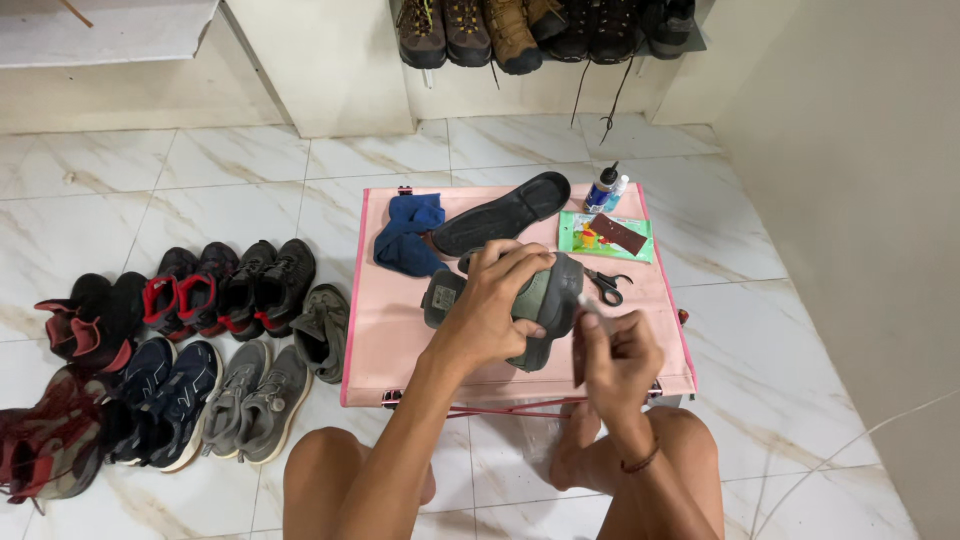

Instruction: The person sits on the floor and cleans a gray shoe using a small white tool. They scrub the sole and sides of the shoe repeatedly while holding it on a pink folding table. Other shoes and cleaning supplies are visible nearby.

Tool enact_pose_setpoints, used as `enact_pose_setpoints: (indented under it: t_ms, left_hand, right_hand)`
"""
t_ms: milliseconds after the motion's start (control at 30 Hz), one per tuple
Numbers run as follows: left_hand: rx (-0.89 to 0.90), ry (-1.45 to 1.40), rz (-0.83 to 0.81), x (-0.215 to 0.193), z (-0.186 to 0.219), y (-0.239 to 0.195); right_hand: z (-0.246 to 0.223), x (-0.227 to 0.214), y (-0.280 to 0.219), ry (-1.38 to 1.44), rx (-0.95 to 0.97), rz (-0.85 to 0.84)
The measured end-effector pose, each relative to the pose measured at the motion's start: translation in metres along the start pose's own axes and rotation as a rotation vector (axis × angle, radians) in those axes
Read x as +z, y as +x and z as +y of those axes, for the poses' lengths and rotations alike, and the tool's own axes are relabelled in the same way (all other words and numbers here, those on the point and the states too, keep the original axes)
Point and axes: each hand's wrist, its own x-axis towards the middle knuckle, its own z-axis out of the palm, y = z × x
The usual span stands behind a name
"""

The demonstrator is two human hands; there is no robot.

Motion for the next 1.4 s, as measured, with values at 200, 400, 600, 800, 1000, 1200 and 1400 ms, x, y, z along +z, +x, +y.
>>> enact_pose_setpoints:
  t_ms: [200,400,600,800,1000,1200,1400]
  left_hand:
    - [0.065,-0.025,-0.077,-0.02,0.008,-0.017]
    - [0.136,-0.085,-0.219,-0.057,0.012,0.006]
    - [0.121,0.061,-0.244,-0.038,-0.008,0.006]
    - [0.182,0.175,-0.192,-0.006,-0.012,-0.001]
    - [0.155,0.134,-0.174,-0.004,-0.01,0.0]
    - [0.14,0.169,-0.184,0.004,-0.019,-0.003]
    - [0.149,0.158,-0.175,0.003,-0.013,-0.001]
  right_hand:
    - [0.01,-0.019,0.079,0.033,0.403,-0.256]
    - [-0.041,-0.01,0.093,0.243,0.422,-0.544]
    - [-0.083,0.014,0.077,0.161,0.332,-0.632]
    - [-0.006,0.006,0.069,0.217,0.317,-0.629]
    - [-0.015,0.006,0.057,0.168,0.325,-0.538]
    - [0.007,0.006,0.068,0.133,0.26,-0.623]
    - [-0.021,0.003,0.066,0.157,0.265,-0.624]
